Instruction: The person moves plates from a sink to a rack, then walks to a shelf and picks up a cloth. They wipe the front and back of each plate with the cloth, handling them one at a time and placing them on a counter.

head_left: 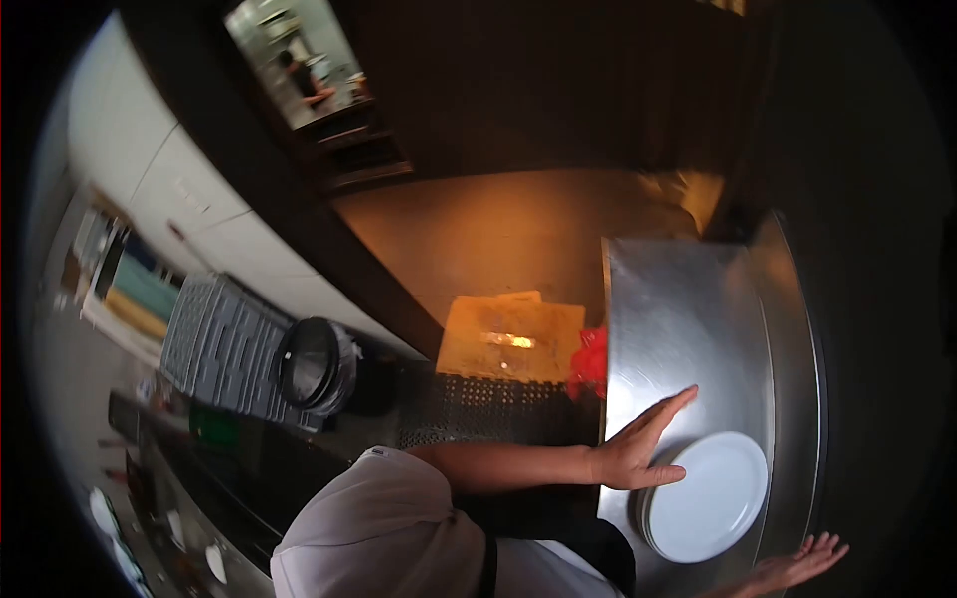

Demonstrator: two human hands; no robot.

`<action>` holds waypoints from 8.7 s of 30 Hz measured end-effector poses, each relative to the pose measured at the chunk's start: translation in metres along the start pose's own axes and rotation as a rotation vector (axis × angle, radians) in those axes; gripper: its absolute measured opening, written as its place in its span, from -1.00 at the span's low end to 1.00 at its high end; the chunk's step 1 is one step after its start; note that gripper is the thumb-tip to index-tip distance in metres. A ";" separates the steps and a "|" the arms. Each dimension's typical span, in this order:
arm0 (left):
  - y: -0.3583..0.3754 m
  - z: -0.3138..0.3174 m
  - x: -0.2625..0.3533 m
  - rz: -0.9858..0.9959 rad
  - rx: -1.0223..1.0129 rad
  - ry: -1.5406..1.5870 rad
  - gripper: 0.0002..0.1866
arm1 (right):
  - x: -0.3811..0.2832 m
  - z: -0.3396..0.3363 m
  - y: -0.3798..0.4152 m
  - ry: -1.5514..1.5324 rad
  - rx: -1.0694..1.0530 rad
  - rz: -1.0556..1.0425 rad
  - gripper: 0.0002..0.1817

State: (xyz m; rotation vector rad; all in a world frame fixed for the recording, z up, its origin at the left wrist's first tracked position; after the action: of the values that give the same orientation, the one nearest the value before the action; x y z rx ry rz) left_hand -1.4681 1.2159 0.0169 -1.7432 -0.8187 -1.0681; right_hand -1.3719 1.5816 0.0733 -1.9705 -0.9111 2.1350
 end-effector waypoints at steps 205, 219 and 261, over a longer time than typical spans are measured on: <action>-0.005 0.098 -0.118 0.030 -0.597 -0.009 -0.10 | 0.002 0.140 0.154 0.504 -0.656 -0.499 -0.66; -0.018 0.076 -0.093 -0.127 -0.560 0.029 0.08 | -0.026 0.060 0.012 0.118 -0.120 0.238 -0.75; -0.028 0.083 -0.119 -0.042 -0.713 -0.013 0.61 | 0.053 0.098 0.112 1.090 -0.578 0.008 0.02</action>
State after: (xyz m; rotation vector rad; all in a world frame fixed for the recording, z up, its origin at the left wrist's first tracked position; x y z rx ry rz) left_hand -1.5148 1.2942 -0.0994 -2.3205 -0.5042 -1.4964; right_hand -1.4364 1.4796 -0.0281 -2.7996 -1.2653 0.4979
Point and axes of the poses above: each hand's wrist, its own y-axis away from the middle knuckle, its own z-axis out of the palm, x = y × z, the point moved 5 cm from there along -y, towards the middle knuckle, and after that the axes turned 2 degrees about -z, right-handed, at the moved point
